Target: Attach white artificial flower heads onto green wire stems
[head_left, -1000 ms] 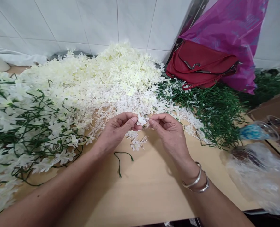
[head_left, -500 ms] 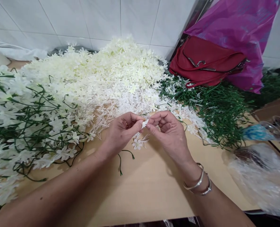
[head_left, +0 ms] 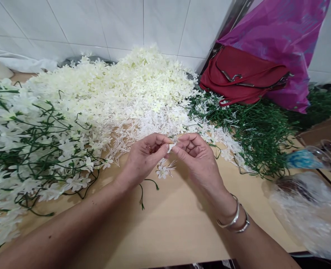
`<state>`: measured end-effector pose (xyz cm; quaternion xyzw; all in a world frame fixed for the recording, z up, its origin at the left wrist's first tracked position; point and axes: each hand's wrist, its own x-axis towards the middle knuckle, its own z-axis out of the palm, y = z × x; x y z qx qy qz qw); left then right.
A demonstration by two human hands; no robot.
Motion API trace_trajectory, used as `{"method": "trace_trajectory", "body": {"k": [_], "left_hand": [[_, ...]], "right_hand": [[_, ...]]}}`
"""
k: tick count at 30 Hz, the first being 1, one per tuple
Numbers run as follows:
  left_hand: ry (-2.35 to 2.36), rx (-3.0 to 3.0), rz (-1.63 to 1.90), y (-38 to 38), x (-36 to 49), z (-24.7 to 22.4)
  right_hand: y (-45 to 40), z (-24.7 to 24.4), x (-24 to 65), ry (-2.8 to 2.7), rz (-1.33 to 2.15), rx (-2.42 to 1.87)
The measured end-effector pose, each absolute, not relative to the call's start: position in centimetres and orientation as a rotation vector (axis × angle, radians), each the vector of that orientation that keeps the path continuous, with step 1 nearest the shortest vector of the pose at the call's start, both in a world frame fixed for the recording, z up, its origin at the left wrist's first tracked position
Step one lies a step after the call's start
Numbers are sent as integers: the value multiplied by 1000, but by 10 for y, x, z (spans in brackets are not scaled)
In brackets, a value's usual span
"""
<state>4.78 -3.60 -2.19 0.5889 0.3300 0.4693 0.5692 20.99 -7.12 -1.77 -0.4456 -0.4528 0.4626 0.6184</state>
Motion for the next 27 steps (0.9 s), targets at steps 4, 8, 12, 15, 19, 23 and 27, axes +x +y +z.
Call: {"method": "trace_trajectory", "body": {"k": [4, 8, 12, 15, 19, 23, 27], "left_hand": [[783, 1386, 1063, -38, 46, -15], [785, 1397, 980, -40, 43, -8], [727, 1314, 861, -35, 39, -8], [685, 1272, 790, -32, 37, -10], [743, 1330, 856, -32, 36, -11], [888, 1540, 1082, -29, 29, -3], [1038, 1796, 1146, -27, 17, 15]], "right_hand": [[-71, -19, 211, -1029, 1095, -1038], [-73, -16, 212, -1098, 1040, -1067], [-75, -13, 215, -1293, 894, -1118], [-75, -13, 216, -1450, 754, -1111], [-74, -13, 217, -1388, 796, -1107], [-69, -17, 218, -1333, 813, -1132], [-63, -24, 221, -1290, 875, -1090]]}}
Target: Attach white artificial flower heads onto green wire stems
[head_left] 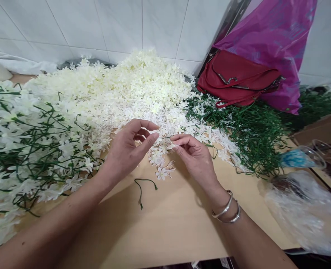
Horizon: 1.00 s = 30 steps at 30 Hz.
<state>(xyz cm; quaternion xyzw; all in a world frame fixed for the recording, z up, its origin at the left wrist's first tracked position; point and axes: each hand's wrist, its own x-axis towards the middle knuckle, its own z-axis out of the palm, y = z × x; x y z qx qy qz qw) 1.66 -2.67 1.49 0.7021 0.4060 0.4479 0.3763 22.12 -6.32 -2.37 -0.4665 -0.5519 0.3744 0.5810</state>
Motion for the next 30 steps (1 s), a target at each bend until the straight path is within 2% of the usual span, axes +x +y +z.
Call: {"method": "trace_trajectory", "body": {"k": [6, 10, 13, 17, 20, 24, 30], "left_hand": [[858, 2291, 726, -50, -12, 22], [642, 2356, 383, -73, -38, 12], [601, 2393, 279, -80, -50, 0], [532, 2451, 370, -81, -46, -14], [504, 2251, 469, -85, -36, -16], [716, 1841, 672, -87, -24, -18], [858, 1770, 962, -81, -14, -35]], "right_hand": [[-63, -26, 223, -1217, 987, -1098], [-62, -23, 226, -1194, 980, -1139], [-61, -21, 228, -1184, 959, -1150], [-62, -21, 226, -1172, 987, -1145], [-62, -21, 223, -1142, 1066, -1110], [-66, -19, 220, -1166, 1194, -1050], [-76, -14, 213, -1454, 1411, -1028]]}}
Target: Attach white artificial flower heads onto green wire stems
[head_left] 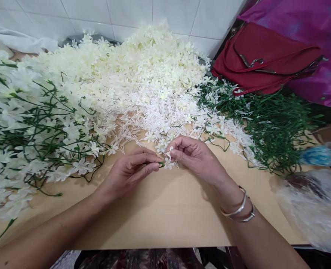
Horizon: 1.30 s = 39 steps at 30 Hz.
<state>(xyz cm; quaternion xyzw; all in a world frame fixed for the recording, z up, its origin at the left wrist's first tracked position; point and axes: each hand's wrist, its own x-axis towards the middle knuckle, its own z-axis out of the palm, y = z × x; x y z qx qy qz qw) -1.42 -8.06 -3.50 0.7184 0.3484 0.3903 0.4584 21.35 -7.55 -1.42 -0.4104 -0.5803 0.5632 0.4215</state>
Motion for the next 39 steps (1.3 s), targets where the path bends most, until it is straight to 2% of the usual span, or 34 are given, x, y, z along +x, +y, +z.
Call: {"method": "trace_trajectory", "body": {"k": [7, 31, 39], "left_hand": [[945, 1605, 927, -87, -15, -30], [987, 1707, 976, -89, -15, -35], [987, 1702, 985, -87, -15, -36]], "right_hand": [[-78, -13, 212, -1540, 1466, -1004], [-88, -28, 189, -1400, 1479, -1069], [-92, -37, 182, -1432, 1370, -1082]]}}
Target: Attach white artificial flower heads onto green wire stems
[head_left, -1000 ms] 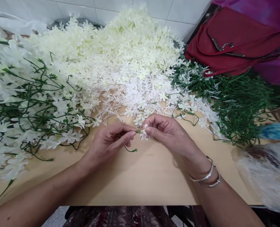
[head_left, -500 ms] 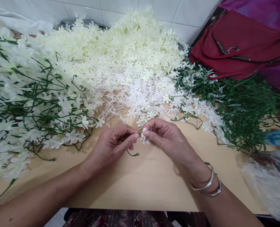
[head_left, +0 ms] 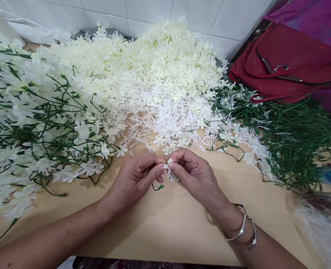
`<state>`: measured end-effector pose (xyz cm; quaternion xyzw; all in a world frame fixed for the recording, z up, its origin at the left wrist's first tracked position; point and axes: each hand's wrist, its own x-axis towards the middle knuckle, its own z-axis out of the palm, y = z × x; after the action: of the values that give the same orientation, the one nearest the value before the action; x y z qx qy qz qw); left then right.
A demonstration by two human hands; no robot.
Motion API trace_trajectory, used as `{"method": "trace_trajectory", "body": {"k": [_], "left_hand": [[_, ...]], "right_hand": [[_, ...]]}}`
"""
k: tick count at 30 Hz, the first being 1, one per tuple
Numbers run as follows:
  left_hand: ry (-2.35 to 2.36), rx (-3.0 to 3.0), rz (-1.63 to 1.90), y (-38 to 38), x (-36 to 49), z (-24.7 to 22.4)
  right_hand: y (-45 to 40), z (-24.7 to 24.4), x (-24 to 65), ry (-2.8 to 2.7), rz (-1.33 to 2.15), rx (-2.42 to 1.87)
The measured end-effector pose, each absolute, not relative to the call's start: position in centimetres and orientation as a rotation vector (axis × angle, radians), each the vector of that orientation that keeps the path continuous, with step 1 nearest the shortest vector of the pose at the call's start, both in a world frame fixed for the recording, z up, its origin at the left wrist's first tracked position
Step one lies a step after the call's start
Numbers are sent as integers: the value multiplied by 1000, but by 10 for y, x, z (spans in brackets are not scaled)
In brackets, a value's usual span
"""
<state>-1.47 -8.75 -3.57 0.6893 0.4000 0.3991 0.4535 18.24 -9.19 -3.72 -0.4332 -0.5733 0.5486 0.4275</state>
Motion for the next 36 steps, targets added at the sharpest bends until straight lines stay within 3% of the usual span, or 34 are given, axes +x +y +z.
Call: {"method": "trace_trajectory", "body": {"k": [12, 36], "left_hand": [[928, 1642, 928, -91, -14, -34], [965, 1616, 963, -88, -12, -34]], "right_hand": [[-84, -31, 193, -1366, 1509, -985], [-89, -34, 181, -1553, 1060, -1039]]}}
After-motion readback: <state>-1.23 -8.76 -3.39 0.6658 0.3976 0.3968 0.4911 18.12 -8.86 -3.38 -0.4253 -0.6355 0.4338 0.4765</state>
